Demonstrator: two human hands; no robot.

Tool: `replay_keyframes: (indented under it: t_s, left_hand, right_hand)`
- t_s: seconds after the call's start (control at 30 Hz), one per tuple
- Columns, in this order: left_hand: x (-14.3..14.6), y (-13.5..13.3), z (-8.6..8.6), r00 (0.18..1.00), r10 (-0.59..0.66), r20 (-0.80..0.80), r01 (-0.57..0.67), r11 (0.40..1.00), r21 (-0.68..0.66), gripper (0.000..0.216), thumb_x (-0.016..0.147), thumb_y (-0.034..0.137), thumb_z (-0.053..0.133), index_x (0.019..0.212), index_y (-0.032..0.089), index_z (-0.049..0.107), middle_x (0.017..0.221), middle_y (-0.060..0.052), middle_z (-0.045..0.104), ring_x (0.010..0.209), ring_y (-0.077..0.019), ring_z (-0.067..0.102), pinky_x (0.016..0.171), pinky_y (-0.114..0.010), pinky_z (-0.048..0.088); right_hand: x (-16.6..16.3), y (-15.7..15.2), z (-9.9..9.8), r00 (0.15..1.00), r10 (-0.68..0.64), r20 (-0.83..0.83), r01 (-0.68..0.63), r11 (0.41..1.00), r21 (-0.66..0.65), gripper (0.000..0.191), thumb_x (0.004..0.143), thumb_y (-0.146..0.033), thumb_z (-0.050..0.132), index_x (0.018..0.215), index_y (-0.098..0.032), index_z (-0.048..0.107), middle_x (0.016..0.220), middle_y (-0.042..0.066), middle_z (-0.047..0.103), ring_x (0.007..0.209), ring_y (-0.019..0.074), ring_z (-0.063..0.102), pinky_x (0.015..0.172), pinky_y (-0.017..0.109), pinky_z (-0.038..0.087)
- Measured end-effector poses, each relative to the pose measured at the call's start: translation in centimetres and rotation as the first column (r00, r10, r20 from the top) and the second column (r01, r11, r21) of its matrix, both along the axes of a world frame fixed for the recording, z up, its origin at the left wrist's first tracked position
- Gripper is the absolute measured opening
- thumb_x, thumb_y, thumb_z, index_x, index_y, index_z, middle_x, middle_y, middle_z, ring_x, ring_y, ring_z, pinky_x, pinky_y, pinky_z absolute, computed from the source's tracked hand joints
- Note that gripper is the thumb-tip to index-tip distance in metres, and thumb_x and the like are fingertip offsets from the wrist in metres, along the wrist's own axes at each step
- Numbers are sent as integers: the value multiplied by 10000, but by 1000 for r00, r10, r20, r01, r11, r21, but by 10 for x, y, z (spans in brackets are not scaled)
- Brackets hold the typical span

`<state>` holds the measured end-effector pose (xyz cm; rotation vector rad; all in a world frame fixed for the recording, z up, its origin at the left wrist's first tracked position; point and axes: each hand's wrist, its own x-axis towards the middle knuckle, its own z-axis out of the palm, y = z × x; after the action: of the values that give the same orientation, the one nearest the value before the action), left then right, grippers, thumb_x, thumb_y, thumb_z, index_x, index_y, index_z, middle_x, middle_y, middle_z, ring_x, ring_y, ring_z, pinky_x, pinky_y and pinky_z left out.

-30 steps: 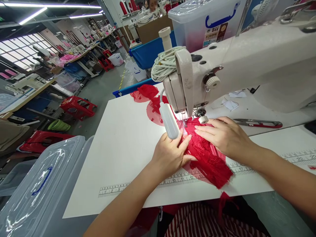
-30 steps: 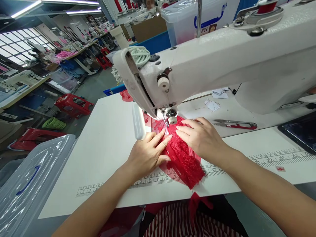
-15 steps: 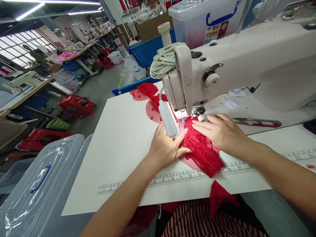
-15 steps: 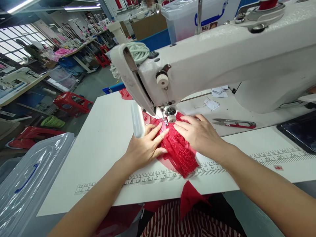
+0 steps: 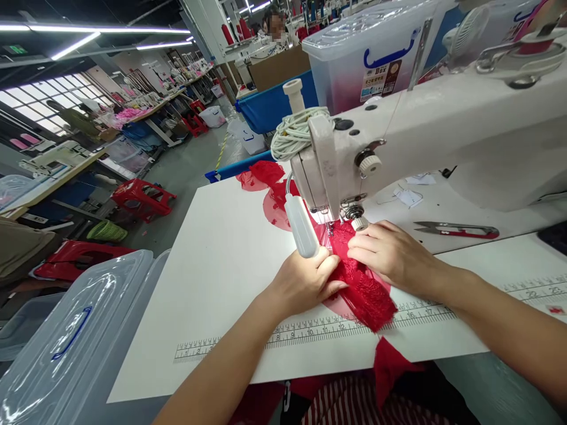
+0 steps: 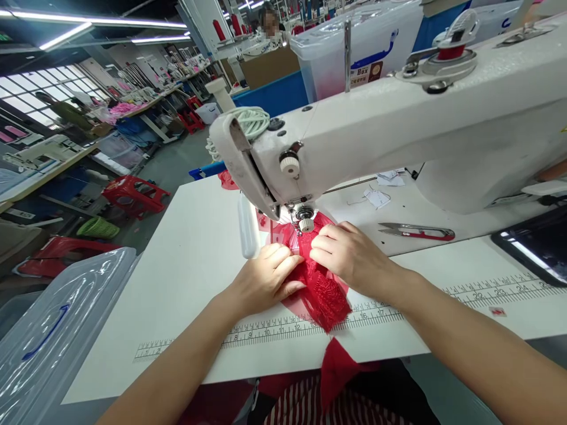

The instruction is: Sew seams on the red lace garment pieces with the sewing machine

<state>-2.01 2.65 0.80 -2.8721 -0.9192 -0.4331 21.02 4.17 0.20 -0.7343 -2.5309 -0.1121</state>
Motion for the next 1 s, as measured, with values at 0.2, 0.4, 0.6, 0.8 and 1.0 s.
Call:
replay_keyframes:
  t_s: [0.2,0.4,0.6,0.8,1.0]
  left_hand:
    - [-2,-5,1,999,43,-26,-44,998,-33,719,971,594,186,1277,48,539,914,-136,625,753,-223,559,654,-376,520]
    - [-3,-11,1,997,66,-43,-63,996,69,730,940,641,232,1253,86,588,1181,-215,597,870,-250,593,685,-374,520]
    - [-2,-15,4,993,98,-67,-90,990,109,685,945,633,275,1228,110,615,1123,-208,636,841,-247,573,695,-375,492]
    - [-3,-14,4,988,117,-97,-105,987,119,682,928,658,305,1248,142,616,1128,-193,640,817,-237,547,689,-360,461]
    - [-2,-14,3,987,134,-90,-117,977,177,683,920,667,314,1217,148,646,1135,-179,659,815,-247,546,697,-357,445]
  right_hand:
    - [-1,3,2,998,-55,18,54,998,39,276,831,20,457,675,-179,567,739,26,611,738,170,430,687,301,329]
    - [0,3,0,998,-57,-2,57,997,49,280,816,38,441,678,-176,556,773,33,615,748,172,416,685,296,323]
    - [1,3,-2,998,-65,9,64,997,40,278,802,46,440,680,-178,552,783,33,613,731,172,390,675,292,311]
    - [2,3,-2,998,-65,24,65,998,23,264,802,36,447,680,-178,544,773,34,602,733,174,397,670,295,308]
    - [4,6,-3,997,-72,16,71,997,40,261,797,42,458,705,-174,571,793,30,626,744,173,418,675,297,312]
